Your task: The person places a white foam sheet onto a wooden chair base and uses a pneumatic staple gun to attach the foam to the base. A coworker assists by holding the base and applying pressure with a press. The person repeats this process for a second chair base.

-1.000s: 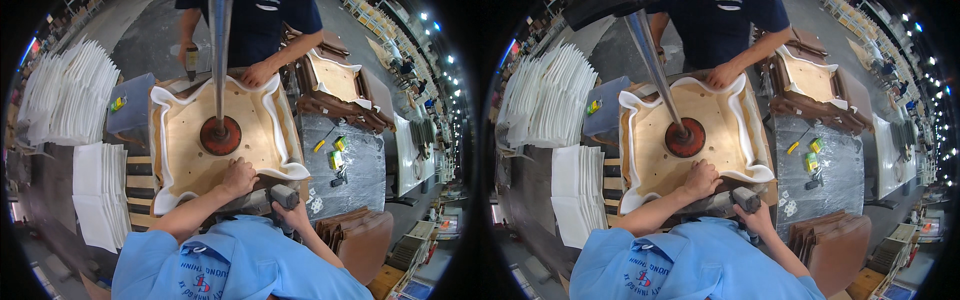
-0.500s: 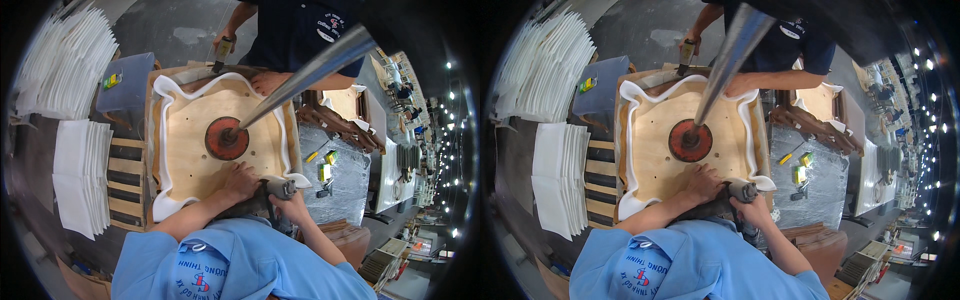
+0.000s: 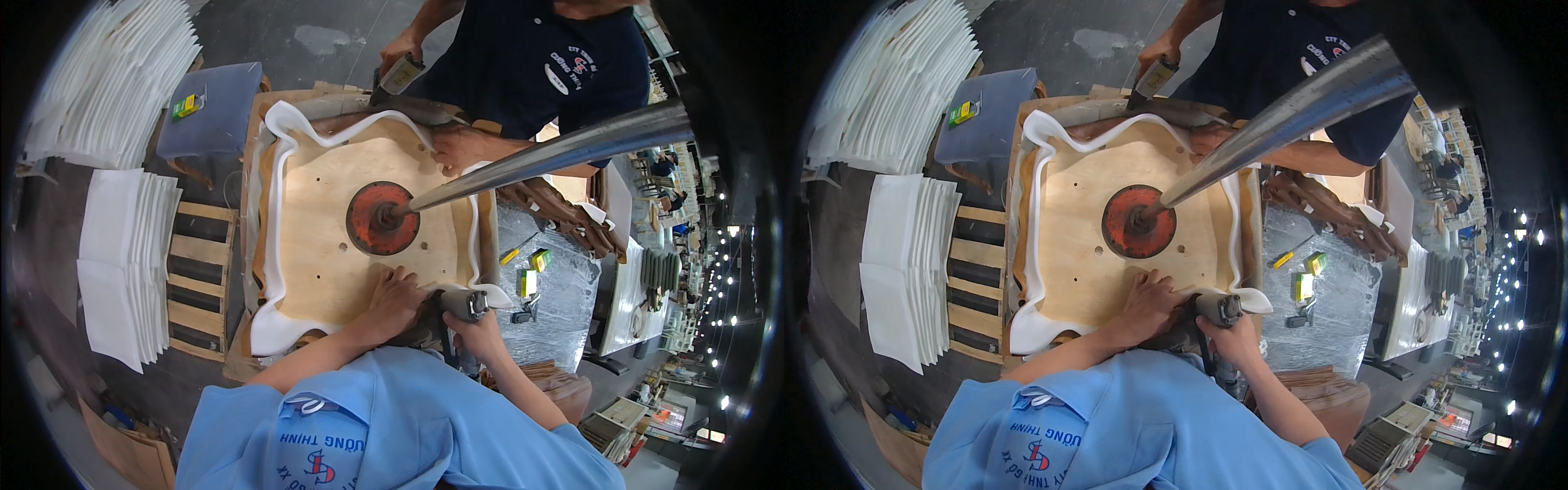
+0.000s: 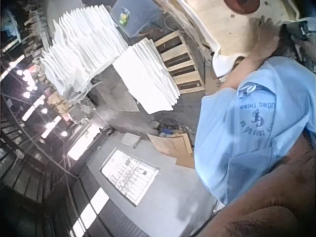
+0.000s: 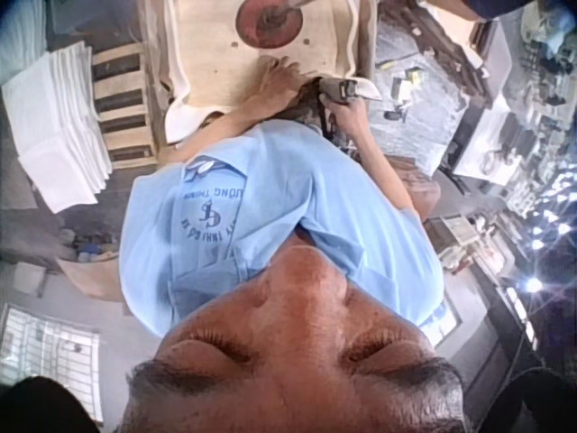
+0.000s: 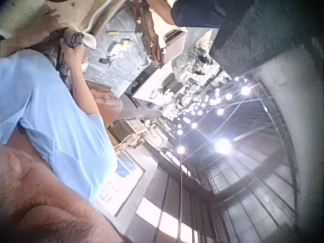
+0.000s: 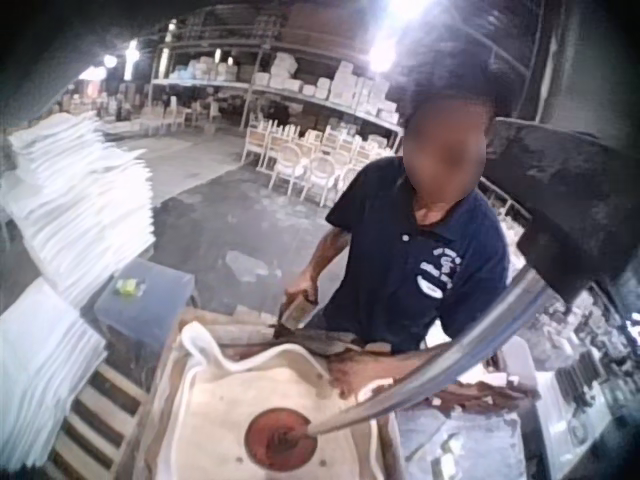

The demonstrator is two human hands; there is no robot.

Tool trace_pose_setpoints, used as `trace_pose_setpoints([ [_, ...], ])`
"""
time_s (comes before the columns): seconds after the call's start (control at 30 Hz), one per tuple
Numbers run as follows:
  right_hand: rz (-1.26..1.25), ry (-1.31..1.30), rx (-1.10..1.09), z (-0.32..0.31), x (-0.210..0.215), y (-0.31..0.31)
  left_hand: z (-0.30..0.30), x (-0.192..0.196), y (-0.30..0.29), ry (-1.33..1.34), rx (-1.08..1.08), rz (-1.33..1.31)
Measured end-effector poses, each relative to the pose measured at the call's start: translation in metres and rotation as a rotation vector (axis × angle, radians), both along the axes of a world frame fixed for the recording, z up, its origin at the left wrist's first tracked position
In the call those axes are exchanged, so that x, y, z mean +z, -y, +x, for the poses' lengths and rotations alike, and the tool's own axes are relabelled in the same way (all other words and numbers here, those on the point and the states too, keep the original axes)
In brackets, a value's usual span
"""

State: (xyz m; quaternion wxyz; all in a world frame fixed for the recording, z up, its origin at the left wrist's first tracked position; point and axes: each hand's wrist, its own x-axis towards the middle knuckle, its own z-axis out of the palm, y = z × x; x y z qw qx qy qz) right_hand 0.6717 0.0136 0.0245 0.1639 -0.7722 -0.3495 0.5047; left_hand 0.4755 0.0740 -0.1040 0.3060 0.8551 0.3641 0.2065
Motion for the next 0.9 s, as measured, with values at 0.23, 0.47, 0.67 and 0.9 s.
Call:
trace_pose_setpoints([
  [0.23,0.039,-0.039,-0.014,0.001,0.004,0.005,0.004,0.003,0.000,-0.001,0.036,-0.121],
  [0.47,0.025,-0.086,-0.067,0.002,-0.006,0.004,0.005,0.010,-0.003,0.020,0.071,-0.129],
  [0.67,0.046,-0.045,0.019,0.006,-0.012,-0.001,0.007,0.008,-0.003,0.029,0.099,-0.130],
  [0.9,0.087,-0.019,0.084,0.005,-0.013,-0.011,0.011,0.004,-0.002,0.059,0.162,-0.075],
])
